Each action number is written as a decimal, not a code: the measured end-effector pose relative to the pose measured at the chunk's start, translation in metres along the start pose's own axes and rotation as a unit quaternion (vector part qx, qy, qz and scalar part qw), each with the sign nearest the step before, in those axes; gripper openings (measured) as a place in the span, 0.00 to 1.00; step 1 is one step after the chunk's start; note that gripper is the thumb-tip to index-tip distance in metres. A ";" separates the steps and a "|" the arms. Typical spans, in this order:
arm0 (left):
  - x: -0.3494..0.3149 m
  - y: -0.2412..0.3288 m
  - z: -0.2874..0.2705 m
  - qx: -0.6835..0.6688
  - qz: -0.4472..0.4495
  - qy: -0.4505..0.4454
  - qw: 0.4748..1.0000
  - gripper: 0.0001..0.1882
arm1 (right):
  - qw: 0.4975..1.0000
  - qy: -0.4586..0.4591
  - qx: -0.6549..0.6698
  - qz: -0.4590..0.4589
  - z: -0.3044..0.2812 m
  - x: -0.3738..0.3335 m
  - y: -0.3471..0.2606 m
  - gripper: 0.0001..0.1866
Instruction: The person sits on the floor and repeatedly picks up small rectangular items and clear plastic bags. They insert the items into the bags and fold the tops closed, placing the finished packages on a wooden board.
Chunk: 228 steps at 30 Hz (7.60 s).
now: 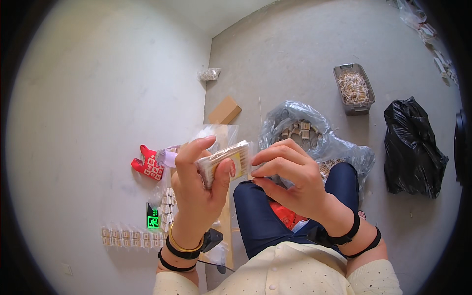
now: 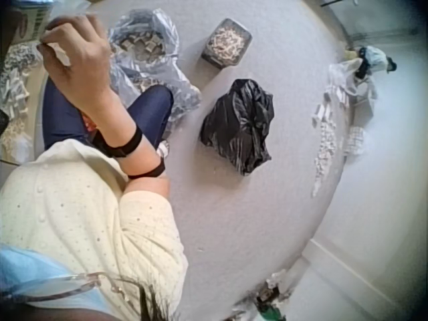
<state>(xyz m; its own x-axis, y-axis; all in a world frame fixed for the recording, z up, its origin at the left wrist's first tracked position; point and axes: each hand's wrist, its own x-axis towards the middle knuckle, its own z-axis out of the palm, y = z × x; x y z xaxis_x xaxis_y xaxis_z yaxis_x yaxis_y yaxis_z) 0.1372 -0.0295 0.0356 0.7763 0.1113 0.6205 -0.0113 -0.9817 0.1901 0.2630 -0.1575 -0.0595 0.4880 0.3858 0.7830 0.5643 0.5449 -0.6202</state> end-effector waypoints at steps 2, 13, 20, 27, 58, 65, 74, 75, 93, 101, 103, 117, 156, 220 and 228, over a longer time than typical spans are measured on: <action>-0.004 0.000 0.000 0.029 0.010 0.020 0.999 0.21 | 1.000 0.001 0.018 0.004 0.001 0.000 0.000 0.10; -0.014 0.003 0.008 0.071 0.075 0.084 0.991 0.19 | 0.966 0.052 0.196 0.163 0.014 -0.003 -0.001 0.09; -0.008 0.005 0.013 0.063 0.101 0.082 0.989 0.19 | 0.962 0.072 0.205 0.163 0.019 -0.001 0.004 0.10; -0.003 0.008 0.015 0.106 0.118 0.065 0.985 0.20 | 0.976 0.086 0.145 0.138 0.021 0.002 0.005 0.11; -0.012 -0.010 0.036 0.091 0.123 0.169 0.974 0.19 | 0.917 0.022 0.272 0.291 0.016 0.021 0.001 0.08; -0.015 -0.011 0.034 0.084 0.111 0.176 0.974 0.20 | 0.931 -0.004 0.224 0.287 0.015 0.025 0.000 0.07; -0.021 -0.013 0.028 0.097 0.114 0.148 0.978 0.22 | 0.923 -0.070 0.241 0.292 0.006 0.029 0.001 0.05; -0.021 -0.012 0.028 0.098 0.114 0.148 0.978 0.22 | 0.920 -0.073 0.249 0.295 0.006 0.029 0.002 0.05; -0.016 -0.011 0.019 0.070 0.145 0.152 0.975 0.20 | 0.885 -0.090 0.315 0.331 0.005 0.032 0.002 0.04; -0.016 -0.010 0.017 0.056 0.143 0.152 0.976 0.19 | 0.933 -0.094 0.210 0.277 0.007 0.033 -0.002 0.05; -0.017 -0.010 0.018 0.053 0.140 0.155 0.976 0.19 | 0.936 -0.090 0.201 0.274 0.008 0.033 -0.003 0.05; -0.028 -0.022 0.022 0.090 0.114 0.163 0.976 0.17 | 0.931 -0.119 0.179 0.295 0.018 0.034 0.004 0.05; 0.001 0.006 -0.011 -0.005 0.054 0.060 0.997 0.23 | 0.981 0.027 0.175 0.082 0.015 0.019 -0.005 0.10; -0.030 -0.005 0.014 -0.023 -0.028 0.185 0.982 0.23 | 0.988 -0.037 0.065 0.136 0.027 0.032 -0.010 0.08; -0.033 -0.008 0.010 0.023 0.008 0.175 0.984 0.24 | 0.992 -0.059 0.042 0.107 0.026 0.036 -0.012 0.08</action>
<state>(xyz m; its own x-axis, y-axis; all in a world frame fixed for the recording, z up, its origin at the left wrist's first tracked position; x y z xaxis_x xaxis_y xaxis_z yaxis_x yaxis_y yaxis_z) 0.1181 -0.0269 0.0060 0.5122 0.1334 0.8484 0.0128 -0.9889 0.1478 0.2564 -0.1305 -0.0222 0.5060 0.5807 0.6378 0.3974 0.4994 -0.7699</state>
